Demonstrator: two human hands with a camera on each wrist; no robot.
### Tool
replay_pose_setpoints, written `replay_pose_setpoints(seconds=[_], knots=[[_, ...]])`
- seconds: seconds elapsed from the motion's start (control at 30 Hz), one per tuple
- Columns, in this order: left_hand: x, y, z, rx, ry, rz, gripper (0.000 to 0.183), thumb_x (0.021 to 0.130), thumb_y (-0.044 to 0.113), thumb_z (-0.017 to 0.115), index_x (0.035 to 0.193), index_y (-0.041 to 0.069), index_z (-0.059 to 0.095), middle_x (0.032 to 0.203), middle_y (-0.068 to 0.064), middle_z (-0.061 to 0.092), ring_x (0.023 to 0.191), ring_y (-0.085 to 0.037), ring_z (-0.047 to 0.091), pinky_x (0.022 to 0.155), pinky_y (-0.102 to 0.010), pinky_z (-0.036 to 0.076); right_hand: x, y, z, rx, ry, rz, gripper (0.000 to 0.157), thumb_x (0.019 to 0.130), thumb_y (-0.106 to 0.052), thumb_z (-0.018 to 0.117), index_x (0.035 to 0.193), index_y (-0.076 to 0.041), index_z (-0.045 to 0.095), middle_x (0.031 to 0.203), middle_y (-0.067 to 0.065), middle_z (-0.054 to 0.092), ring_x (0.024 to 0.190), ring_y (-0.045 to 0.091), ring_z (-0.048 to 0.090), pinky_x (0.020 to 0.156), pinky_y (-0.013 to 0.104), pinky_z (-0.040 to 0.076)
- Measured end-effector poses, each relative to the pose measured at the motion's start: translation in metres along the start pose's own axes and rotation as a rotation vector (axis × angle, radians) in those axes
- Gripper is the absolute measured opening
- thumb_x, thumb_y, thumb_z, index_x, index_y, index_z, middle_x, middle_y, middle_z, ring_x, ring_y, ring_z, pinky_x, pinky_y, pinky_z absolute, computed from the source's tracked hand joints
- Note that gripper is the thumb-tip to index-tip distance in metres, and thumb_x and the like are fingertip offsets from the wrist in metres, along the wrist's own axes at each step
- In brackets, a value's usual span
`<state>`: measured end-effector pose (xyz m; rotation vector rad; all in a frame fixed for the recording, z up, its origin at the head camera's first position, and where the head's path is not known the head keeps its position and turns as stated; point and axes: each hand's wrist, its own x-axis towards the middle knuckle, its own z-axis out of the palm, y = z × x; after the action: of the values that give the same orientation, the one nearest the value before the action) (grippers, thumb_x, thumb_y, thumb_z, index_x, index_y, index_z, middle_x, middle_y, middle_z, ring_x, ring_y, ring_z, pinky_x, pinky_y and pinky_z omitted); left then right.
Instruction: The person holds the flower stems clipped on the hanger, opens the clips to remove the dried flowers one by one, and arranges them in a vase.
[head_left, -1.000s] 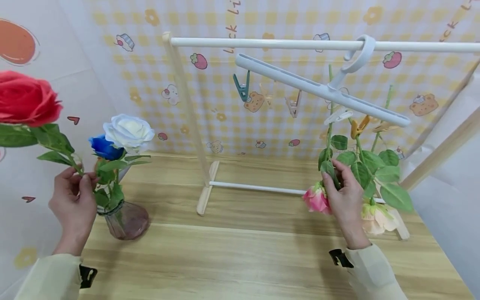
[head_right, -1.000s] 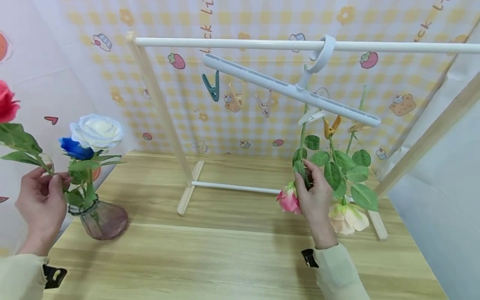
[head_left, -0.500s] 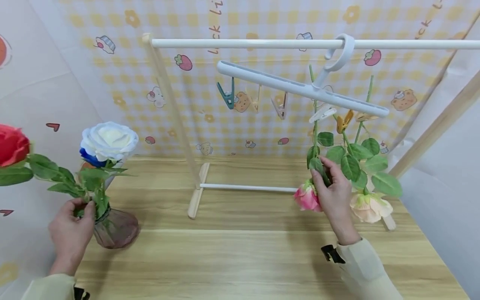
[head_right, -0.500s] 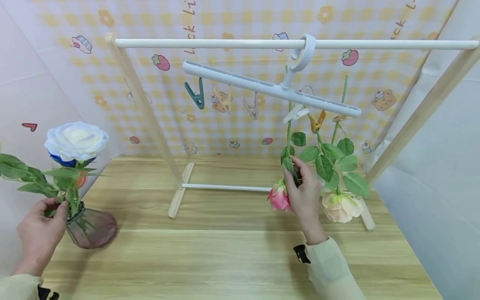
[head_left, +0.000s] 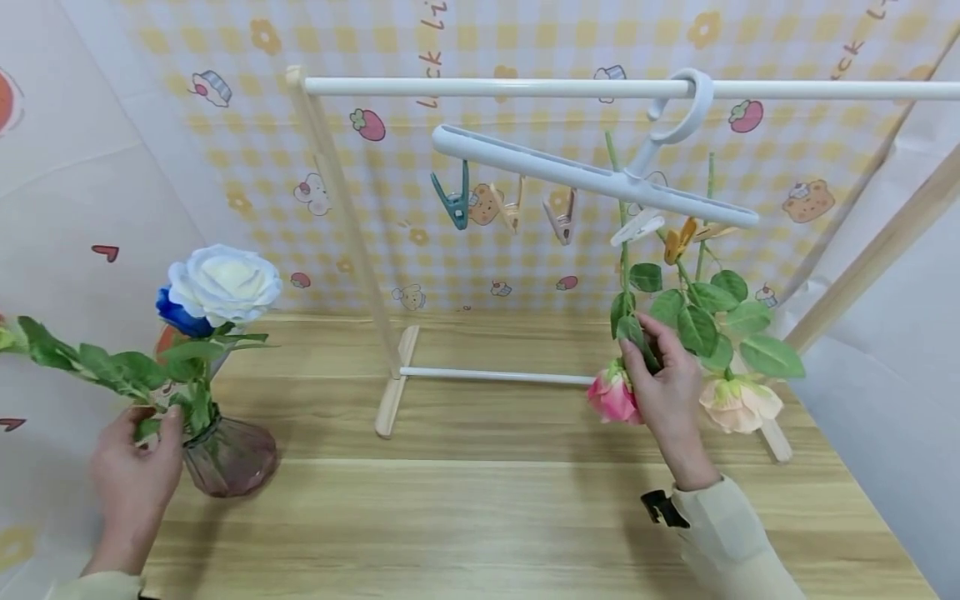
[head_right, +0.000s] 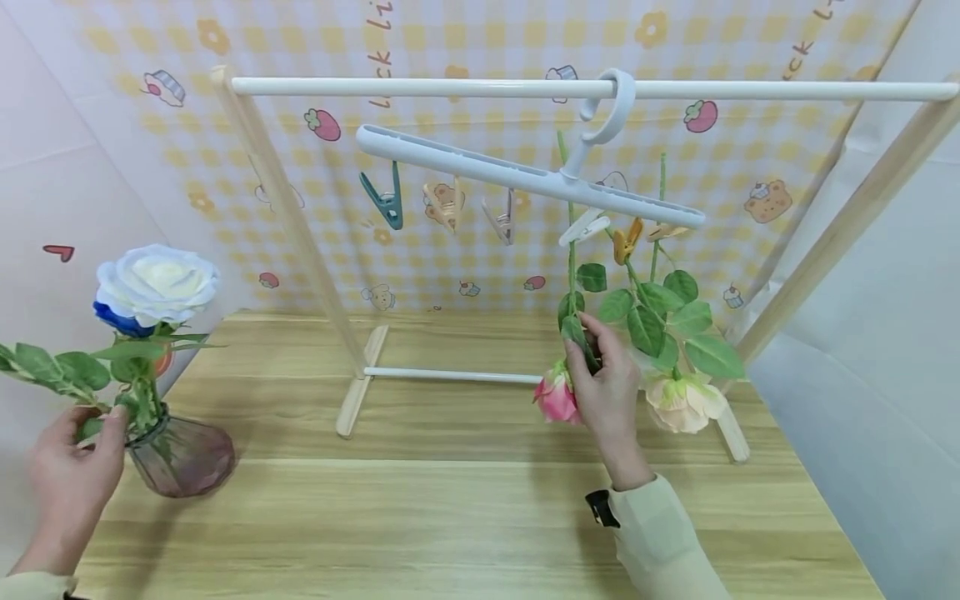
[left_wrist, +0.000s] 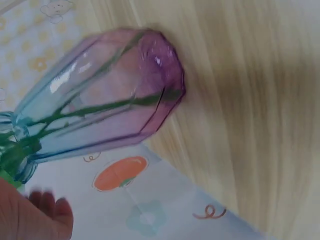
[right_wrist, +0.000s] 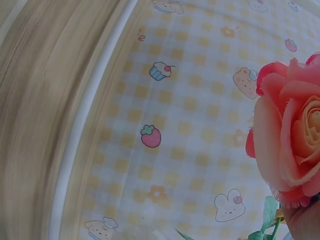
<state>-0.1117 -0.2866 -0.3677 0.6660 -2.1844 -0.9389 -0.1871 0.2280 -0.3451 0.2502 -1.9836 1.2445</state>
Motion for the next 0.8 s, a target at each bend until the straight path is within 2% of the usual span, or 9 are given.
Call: replay_pose_setpoints(seconds=[0.07, 0.13, 0.17, 0.23, 0.3, 0.4, 0.5, 0.6, 0.8], knots=[[-0.008, 0.001, 0.001, -0.104, 0.08, -0.032, 0.043, 0.094, 0.022, 0.05, 0.133, 0.005, 0.047, 0.121, 0.004, 0.044, 0.099, 0.006, 0.035, 0.08, -0.018, 0.032, 0.0, 0.0, 0.0, 0.012, -0.009, 0.01, 0.032, 0.085, 0.005, 0.063, 0.117, 0.006, 0.061, 0.097, 0.021, 0.066, 0.078, -0.009, 0.053, 0.068, 0.004, 0.042], [-0.018, 0.004, 0.001, -0.186, 0.199, 0.007, 0.043, 0.094, 0.02, 0.049, 0.136, 0.011, 0.042, 0.119, 0.018, 0.033, 0.104, 0.009, 0.031, 0.088, -0.015, 0.029, 0.0, 0.0, -0.001, 0.017, -0.016, 0.024, 0.032, 0.085, 0.004, 0.063, 0.117, 0.006, 0.06, 0.101, 0.022, 0.066, 0.08, -0.01, 0.054, 0.07, 0.005, 0.042], [-0.022, 0.008, 0.0, -0.208, 0.261, 0.067, 0.041, 0.093, 0.017, 0.049, 0.133, 0.009, 0.043, 0.118, 0.022, 0.031, 0.105, 0.01, 0.031, 0.088, -0.014, 0.028, 0.001, 0.0, -0.001, 0.014, -0.017, 0.03, 0.032, 0.085, 0.004, 0.063, 0.117, 0.006, 0.06, 0.103, 0.023, 0.066, 0.082, -0.01, 0.054, 0.071, 0.004, 0.042], [-0.031, 0.02, 0.002, -0.261, 0.379, 0.24, 0.032, 0.091, 0.012, 0.05, 0.121, 0.001, 0.053, 0.115, 0.025, 0.035, 0.103, 0.011, 0.034, 0.085, -0.011, 0.028, 0.001, -0.001, -0.002, 0.012, -0.018, 0.041, 0.032, 0.086, 0.003, 0.063, 0.117, 0.007, 0.061, 0.107, 0.023, 0.065, 0.085, -0.01, 0.054, 0.073, 0.004, 0.042], [-0.04, 0.039, 0.005, -0.323, 0.416, 0.447, 0.027, 0.087, 0.008, 0.052, 0.108, -0.008, 0.059, 0.108, 0.021, 0.046, 0.1, 0.01, 0.04, 0.083, -0.011, 0.031, 0.002, -0.001, -0.003, 0.015, -0.016, 0.051, 0.031, 0.086, 0.003, 0.063, 0.117, 0.007, 0.061, 0.11, 0.023, 0.065, 0.087, -0.01, 0.054, 0.074, 0.004, 0.043], [-0.052, 0.072, 0.017, -0.433, 0.306, 0.721, 0.027, 0.087, 0.009, 0.056, 0.095, -0.016, 0.06, 0.09, 0.001, 0.062, 0.096, 0.007, 0.049, 0.079, -0.01, 0.035, 0.002, -0.003, -0.004, 0.048, -0.016, 0.055, 0.03, 0.086, 0.004, 0.062, 0.116, 0.008, 0.061, 0.111, 0.023, 0.064, 0.088, -0.009, 0.055, 0.074, 0.005, 0.043], [-0.063, 0.096, 0.035, -0.483, 0.108, 0.88, 0.032, 0.091, 0.016, 0.057, 0.09, -0.016, 0.062, 0.084, -0.021, 0.061, 0.091, 0.006, 0.051, 0.077, -0.009, 0.038, 0.001, -0.004, -0.002, 0.085, -0.03, 0.043, 0.03, 0.087, 0.005, 0.061, 0.116, 0.008, 0.06, 0.11, 0.023, 0.063, 0.088, -0.006, 0.056, 0.074, 0.005, 0.044], [-0.073, 0.111, 0.056, -0.504, -0.04, 0.953, 0.035, 0.094, 0.023, 0.056, 0.091, -0.011, 0.065, 0.084, -0.021, 0.062, 0.089, 0.001, 0.054, 0.075, -0.01, 0.041, 0.0, -0.005, 0.001, 0.093, -0.042, 0.023, 0.029, 0.087, 0.005, 0.061, 0.116, 0.008, 0.06, 0.109, 0.023, 0.064, 0.088, -0.006, 0.057, 0.074, 0.006, 0.045], [-0.094, 0.135, 0.093, -0.537, -0.232, 0.959, 0.026, 0.095, 0.023, 0.056, 0.099, -0.001, 0.066, 0.094, -0.01, 0.065, 0.087, -0.012, 0.057, 0.069, -0.017, 0.045, -0.003, -0.01, 0.007, 0.112, -0.053, 0.007, 0.029, 0.087, 0.004, 0.061, 0.116, 0.007, 0.061, 0.109, 0.024, 0.064, 0.087, -0.004, 0.059, 0.073, 0.006, 0.046]])
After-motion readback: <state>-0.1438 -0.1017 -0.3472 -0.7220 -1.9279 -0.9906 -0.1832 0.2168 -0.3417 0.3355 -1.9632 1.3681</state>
